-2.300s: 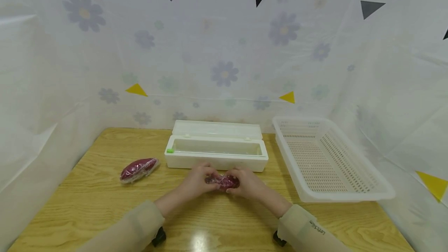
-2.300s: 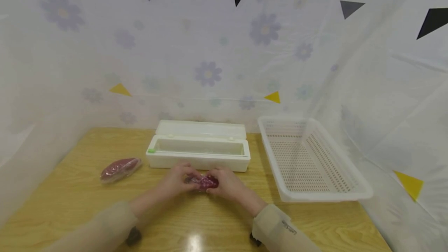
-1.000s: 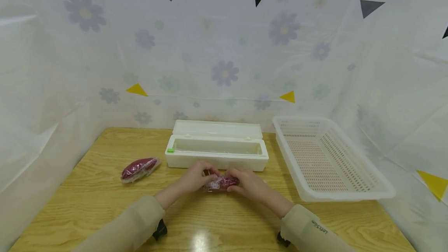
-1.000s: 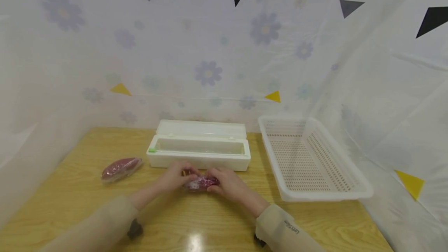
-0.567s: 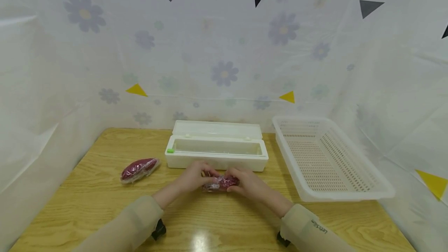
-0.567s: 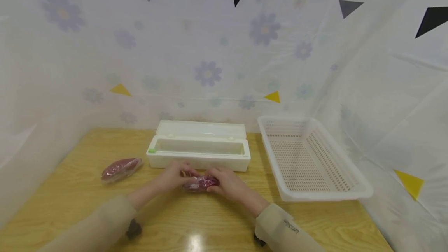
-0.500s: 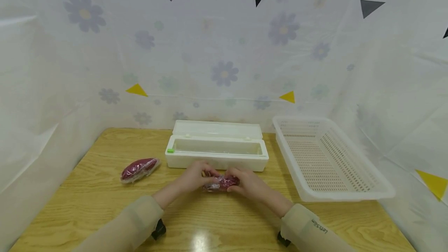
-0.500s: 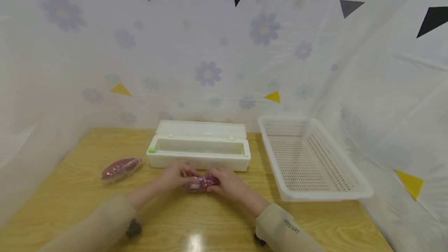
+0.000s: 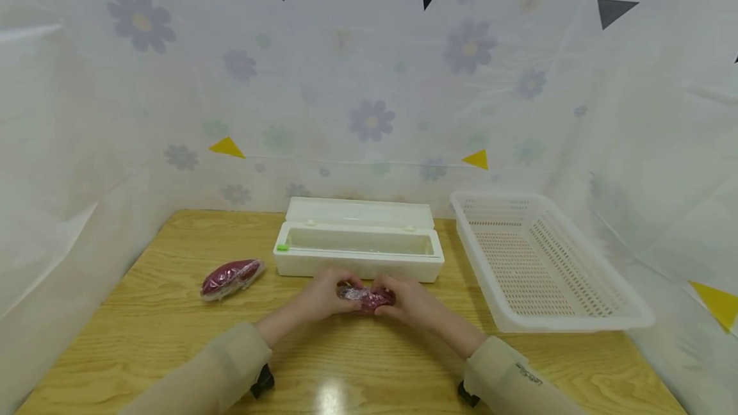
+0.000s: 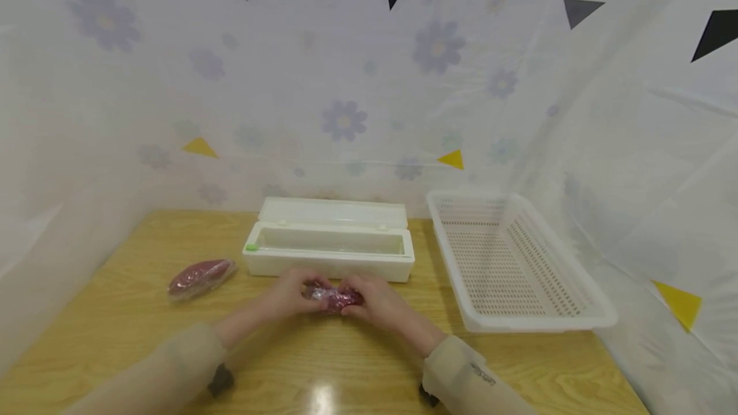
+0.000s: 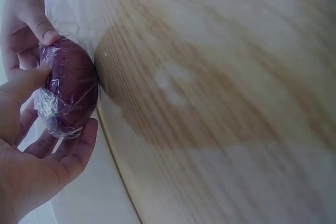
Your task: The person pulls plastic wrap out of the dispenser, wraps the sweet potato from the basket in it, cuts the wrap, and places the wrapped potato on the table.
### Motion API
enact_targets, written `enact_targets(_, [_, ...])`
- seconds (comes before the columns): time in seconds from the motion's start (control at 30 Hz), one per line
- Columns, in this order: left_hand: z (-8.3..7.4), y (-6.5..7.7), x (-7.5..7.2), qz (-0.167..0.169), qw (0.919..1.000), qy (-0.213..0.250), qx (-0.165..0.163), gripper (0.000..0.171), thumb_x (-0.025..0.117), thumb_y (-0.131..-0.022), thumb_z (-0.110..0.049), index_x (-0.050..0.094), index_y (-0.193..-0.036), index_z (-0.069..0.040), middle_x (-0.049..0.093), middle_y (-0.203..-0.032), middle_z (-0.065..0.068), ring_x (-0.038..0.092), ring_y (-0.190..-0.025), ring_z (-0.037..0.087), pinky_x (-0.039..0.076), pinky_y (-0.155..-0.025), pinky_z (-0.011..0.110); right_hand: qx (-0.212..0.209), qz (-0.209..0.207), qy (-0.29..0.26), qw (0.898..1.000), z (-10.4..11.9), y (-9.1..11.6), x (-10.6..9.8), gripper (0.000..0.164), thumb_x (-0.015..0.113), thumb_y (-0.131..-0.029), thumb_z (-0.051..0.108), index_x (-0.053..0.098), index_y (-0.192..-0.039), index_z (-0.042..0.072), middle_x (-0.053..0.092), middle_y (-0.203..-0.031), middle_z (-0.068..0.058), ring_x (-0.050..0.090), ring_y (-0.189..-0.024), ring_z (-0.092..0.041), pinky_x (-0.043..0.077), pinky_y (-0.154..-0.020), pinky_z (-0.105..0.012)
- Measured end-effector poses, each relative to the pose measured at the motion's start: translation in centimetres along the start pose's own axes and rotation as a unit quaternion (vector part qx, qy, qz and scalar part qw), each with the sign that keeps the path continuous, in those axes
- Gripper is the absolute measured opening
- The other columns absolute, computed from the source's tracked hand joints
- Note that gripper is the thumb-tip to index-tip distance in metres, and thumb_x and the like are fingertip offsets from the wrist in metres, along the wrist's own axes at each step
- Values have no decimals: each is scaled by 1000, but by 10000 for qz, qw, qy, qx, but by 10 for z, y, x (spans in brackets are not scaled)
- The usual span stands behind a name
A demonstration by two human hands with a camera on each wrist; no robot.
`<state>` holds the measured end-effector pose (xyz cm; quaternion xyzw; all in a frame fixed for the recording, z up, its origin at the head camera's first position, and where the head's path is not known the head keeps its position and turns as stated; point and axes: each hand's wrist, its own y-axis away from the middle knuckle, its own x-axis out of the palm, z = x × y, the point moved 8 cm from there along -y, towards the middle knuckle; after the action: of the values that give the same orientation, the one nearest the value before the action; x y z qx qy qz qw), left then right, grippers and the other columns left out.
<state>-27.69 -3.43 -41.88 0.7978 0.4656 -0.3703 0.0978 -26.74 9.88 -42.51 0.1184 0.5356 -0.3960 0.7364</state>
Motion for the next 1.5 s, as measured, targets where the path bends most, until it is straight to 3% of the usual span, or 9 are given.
enact_targets(0.2, [3,5,-1,3,9999,55,-122,29,79,-76,-18,67,-102,-13,67,-103,2,61,-100,19,49,-90,39,94,19,-159,9998,0,10,-14,48,73,-82,31,57,-123,12,64,-115,-2,61,-99,-17,51,-85,-33])
enact_targets(0.37, [9,11,-10,-180,9994,153,-270,28,79,-76,-15,67,-101,-12,66,-103,2,60,-100,19,49,-91,41,367,-130,-340,9987,-11,26,-32,37,60,-94,23,54,-125,5,60,-123,-9,59,-108,-27,48,-90,-44])
enact_targets(0.53, [14,16,-16,-252,9992,19,-315,27,79,-76,-17,67,-100,-13,66,-101,1,59,-99,18,48,-90,42,913,-431,-338,9943,-27,41,-48,28,50,-98,14,56,-124,5,62,-120,-10,58,-109,-24,48,-91,-44])
enact_targets(0.67, [17,19,-17,-268,9991,-73,-314,26,79,-77,-20,67,-99,-14,66,-100,-1,58,-97,15,49,-88,39,1073,-709,-261,9913,-36,49,-54,25,51,-97,9,58,-120,2,65,-114,-11,61,-100,-20,50,-86,-41])
enact_targets(0.8, [19,21,-18,-290,9990,-63,-336,25,79,-77,-20,68,-98,-16,66,-98,-2,58,-95,14,49,-86,39,1165,-718,-379,9899,-42,55,-53,26,53,-97,12,59,-120,1,67,-106,-9,62,-92,-17,53,-78,-32])
enact_targets(0.9, [21,21,-18,-275,9988,-35,-399,25,79,-77,-21,68,-98,-17,65,-99,-3,57,-96,14,48,-87,40,1390,-576,-637,9866,-47,58,-48,31,51,-99,23,60,-119,1,68,-103,-6,62,-90,-16,52,-73,-27])
enact_targets(1.1, [22,21,-18,-205,9990,-51,-402,24,78,-78,-21,68,-99,-17,66,-101,-2,58,-100,17,48,-89,41,2178,-172,-1440,9652,-55,62,-35,45,47,-98,44,69,-105,5,70,-92,-4,64,-83,-18,52,-69,-30])
enact_targets(1.27, [22,20,-17,-158,9990,-55,-404,25,78,-78,-22,67,-100,-17,65,-104,-1,58,-101,17,48,-91,41,2344,8,-1757,9561,-57,58,-25,43,53,-94,42,70,-103,3,70,-83,-1,65,-75,-17,50,-63,-27])
enact_targets(1.5, [21,20,-16,-105,9988,51,-469,25,77,-79,-21,67,-101,-18,65,-106,0,58,-102,18,47,-92,42,2407,-179,-2050,9485,-59,52,-23,25,58,-94,31,66,-93,7,65,-82,0,57,-74,-13,47,-62,-25])
